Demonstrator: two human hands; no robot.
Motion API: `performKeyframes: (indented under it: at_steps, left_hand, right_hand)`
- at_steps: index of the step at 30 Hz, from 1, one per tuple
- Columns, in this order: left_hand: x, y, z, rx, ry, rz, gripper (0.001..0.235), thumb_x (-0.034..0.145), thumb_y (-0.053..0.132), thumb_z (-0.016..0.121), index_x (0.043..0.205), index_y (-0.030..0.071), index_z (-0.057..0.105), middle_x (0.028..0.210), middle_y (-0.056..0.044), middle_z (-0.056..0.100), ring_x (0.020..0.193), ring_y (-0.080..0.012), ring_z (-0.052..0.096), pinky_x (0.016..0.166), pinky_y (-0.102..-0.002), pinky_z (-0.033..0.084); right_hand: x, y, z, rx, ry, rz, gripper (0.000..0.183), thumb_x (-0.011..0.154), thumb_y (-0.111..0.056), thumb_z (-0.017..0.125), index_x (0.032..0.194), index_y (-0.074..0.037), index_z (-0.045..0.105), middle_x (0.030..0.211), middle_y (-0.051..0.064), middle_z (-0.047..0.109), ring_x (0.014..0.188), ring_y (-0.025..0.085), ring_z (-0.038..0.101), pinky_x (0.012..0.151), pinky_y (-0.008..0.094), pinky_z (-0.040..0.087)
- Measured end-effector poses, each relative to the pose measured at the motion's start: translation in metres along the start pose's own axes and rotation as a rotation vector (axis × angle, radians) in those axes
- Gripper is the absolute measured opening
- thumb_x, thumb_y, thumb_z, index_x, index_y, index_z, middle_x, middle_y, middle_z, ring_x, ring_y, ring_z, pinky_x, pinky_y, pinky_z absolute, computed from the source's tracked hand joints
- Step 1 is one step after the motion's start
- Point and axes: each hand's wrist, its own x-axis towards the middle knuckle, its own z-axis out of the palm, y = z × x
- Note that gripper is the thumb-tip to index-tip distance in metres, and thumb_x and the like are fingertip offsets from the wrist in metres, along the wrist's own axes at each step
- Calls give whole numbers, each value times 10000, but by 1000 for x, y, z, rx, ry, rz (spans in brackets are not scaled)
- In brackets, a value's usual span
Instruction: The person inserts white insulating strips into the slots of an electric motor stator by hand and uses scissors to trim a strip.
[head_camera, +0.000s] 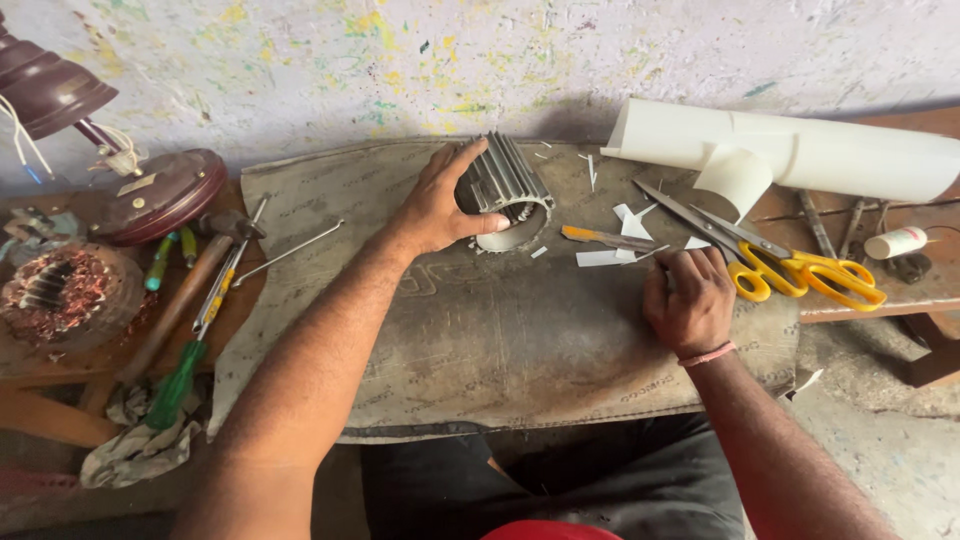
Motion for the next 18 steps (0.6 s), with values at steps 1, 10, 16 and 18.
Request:
performKeyframes:
  at_steps: [1,10,16,18]
  left_hand:
    - [1,2,-1,21,17,8,1155,705,572,892,1632,204,311,1654,-261,262,1544,-436,254,1233,-552,289]
    - [-12,92,86,-42,362,559,184,955,138,712,1124,68,691,1075,-100,718,1080,-266,694,992,-414,577]
    - [65,120,153,63,-15,-23,177,914,116,633,1017,34,751,1067,-207,760,1025,-363,746,883,-448,601]
    - [82,124,166,130,-124,-188,236,889,148,647,1075,54,758,1137,-205,754,1089,-353,738,918,-441,604]
  right_hand:
    - [1,2,0,-6,-1,1,66,882,-10,703,920,-37,657,881,135,656,858,368,612,779,455,508]
    - [-3,2,3,-12,14,-13,68,878,1,689,935,-23,660,880,143,649,842,374,594,761,461,498]
    - [-6,4,4,-10,7,-21,78,886,14,689,945,-23,655,895,142,650,856,375,599,770,461,499]
    - [-6,6,5,-5,8,-13,82,887,15,698,940,-27,654,895,140,653,854,372,603,763,459,495]
